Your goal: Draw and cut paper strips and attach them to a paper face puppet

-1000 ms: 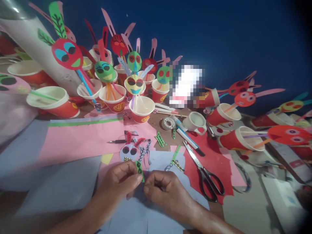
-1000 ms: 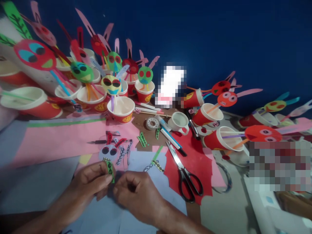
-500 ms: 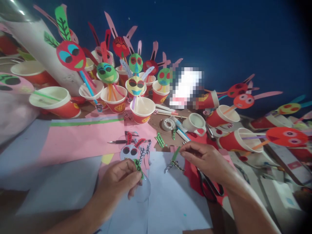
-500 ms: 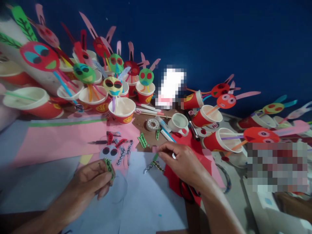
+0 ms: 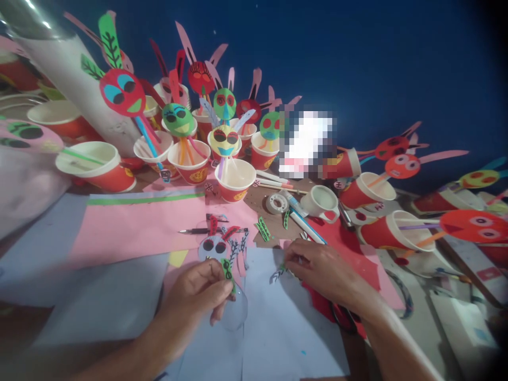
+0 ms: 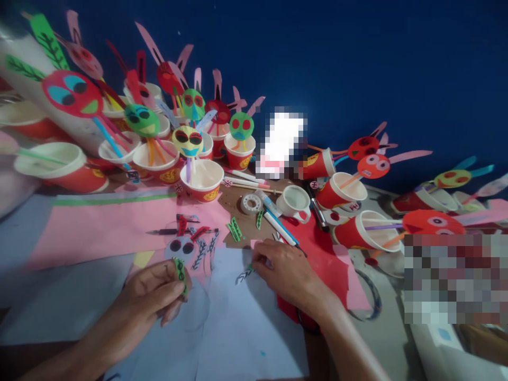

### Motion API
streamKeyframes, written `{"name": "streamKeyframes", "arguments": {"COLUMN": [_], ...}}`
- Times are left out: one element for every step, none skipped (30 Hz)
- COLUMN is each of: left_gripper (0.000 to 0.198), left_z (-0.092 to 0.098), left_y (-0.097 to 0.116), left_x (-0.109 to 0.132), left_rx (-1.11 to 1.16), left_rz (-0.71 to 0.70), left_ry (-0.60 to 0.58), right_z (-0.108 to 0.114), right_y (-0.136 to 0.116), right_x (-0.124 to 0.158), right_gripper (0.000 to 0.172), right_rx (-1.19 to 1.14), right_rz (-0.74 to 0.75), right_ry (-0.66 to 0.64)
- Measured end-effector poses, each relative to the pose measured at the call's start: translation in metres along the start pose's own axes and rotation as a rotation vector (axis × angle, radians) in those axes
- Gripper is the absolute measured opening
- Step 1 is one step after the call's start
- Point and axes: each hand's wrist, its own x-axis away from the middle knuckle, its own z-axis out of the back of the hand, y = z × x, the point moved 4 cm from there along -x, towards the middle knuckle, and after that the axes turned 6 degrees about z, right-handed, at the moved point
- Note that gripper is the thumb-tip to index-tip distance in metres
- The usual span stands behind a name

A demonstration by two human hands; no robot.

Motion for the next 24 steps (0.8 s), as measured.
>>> {"name": "streamKeyframes", "arguments": {"left_gripper": [0.021, 0.021, 0.021, 0.02, 0.02, 0.02, 0.02, 0.02, 0.02, 0.019, 0.019, 0.018, 0.018, 0.019, 0.019, 0.019, 0.019, 0.019, 0.018, 0.018, 0.018, 0.018, 0.018, 0.018], "left_z": [0.0, 0.0, 0.0, 0.0, 0.0, 0.001, 0.001, 0.001, 0.001, 0.0, 0.0, -0.001, -0.002, -0.002, -0.003, -0.004, -0.004, -0.005, -0.005, -0.006, -0.006, -0.006, -0.006, -0.006], "left_y": [0.0, -0.001, -0.001, -0.001, -0.001, -0.001, -0.001, -0.001, -0.001, -0.002, -0.002, -0.003, -0.003, -0.004, -0.004, -0.004, -0.005, -0.005, -0.005, -0.005, -0.006, -0.006, -0.007, -0.008], "left_x": [0.0, 0.0, -0.001, -0.001, -0.001, -0.001, -0.001, -0.001, -0.001, -0.001, -0.001, -0.001, -0.001, -0.001, -0.001, -0.001, -0.002, -0.002, -0.002, -0.002, -0.003, -0.003, -0.003, -0.003], "left_rx": [0.002, 0.003, 0.006, 0.006, 0.004, 0.001, 0.0, 0.0, 0.001, 0.0, -0.001, -0.004, -0.008, -0.014, -0.02, -0.024, -0.026, -0.028, -0.028, -0.026, -0.026, -0.029, -0.032, -0.033], "left_rz": [-0.001, -0.001, -0.003, -0.007, -0.011, -0.017, -0.019, -0.019, -0.019, -0.015, -0.011, -0.007, -0.004, -0.002, 0.0, 0.0, 0.003, 0.004, 0.004, 0.0, -0.003, -0.004, -0.006, -0.008], "left_ry": [-0.002, -0.004, -0.009, -0.015, -0.02, -0.025, -0.026, -0.027, -0.03, -0.038, -0.047, -0.057, -0.066, -0.071, -0.074, -0.074, -0.075, -0.077, -0.077, -0.078, -0.08, -0.08, -0.08, -0.079], "right_z": [0.002, 0.004, 0.006, 0.008, 0.009, 0.011, 0.011, 0.011, 0.01, 0.009, 0.007, 0.004, 0.0, -0.004, -0.009, -0.015, -0.022, -0.029, -0.036, -0.043, -0.049, -0.054, -0.058, -0.061], "right_y": [0.001, 0.002, 0.003, 0.004, 0.005, 0.006, 0.007, 0.008, 0.008, 0.008, 0.008, 0.007, 0.005, 0.002, -0.001, -0.005, -0.009, -0.013, -0.017, -0.021, -0.024, -0.027, -0.03, -0.032], "right_x": [0.001, 0.001, 0.002, 0.003, 0.004, 0.005, 0.006, 0.006, 0.006, 0.006, 0.005, 0.004, 0.003, 0.002, 0.001, 0.0, 0.0, -0.001, -0.001, 0.0, 0.0, 0.001, 0.002, 0.003], "right_gripper": [0.016, 0.016, 0.015, 0.015, 0.013, 0.013, 0.012, 0.013, 0.015, 0.016, 0.017, 0.017, 0.016, 0.016, 0.016, 0.017, 0.017, 0.017, 0.017, 0.017, 0.015, 0.013, 0.012, 0.013], "right_rx": [-0.023, -0.052, -0.085, -0.121, -0.159, -0.196, -0.236, -0.282, -0.33, -0.379, -0.43, -0.481, -0.535, -0.595, -0.661, -0.733, -0.804, -0.867, -0.92, -0.956, -0.978, -0.987, -0.99, -0.992], "right_rz": [-0.015, -0.033, -0.052, -0.069, -0.085, -0.099, -0.11, -0.117, -0.125, -0.132, -0.139, -0.141, -0.137, -0.131, -0.121, -0.114, -0.111, -0.112, -0.115, -0.116, -0.113, -0.113, -0.109, -0.103], "right_ry": [0.014, 0.025, 0.033, 0.037, 0.041, 0.045, 0.049, 0.059, 0.074, 0.097, 0.123, 0.145, 0.164, 0.178, 0.18, 0.173, 0.158, 0.142, 0.126, 0.115, 0.109, 0.103, 0.097, 0.092]}}
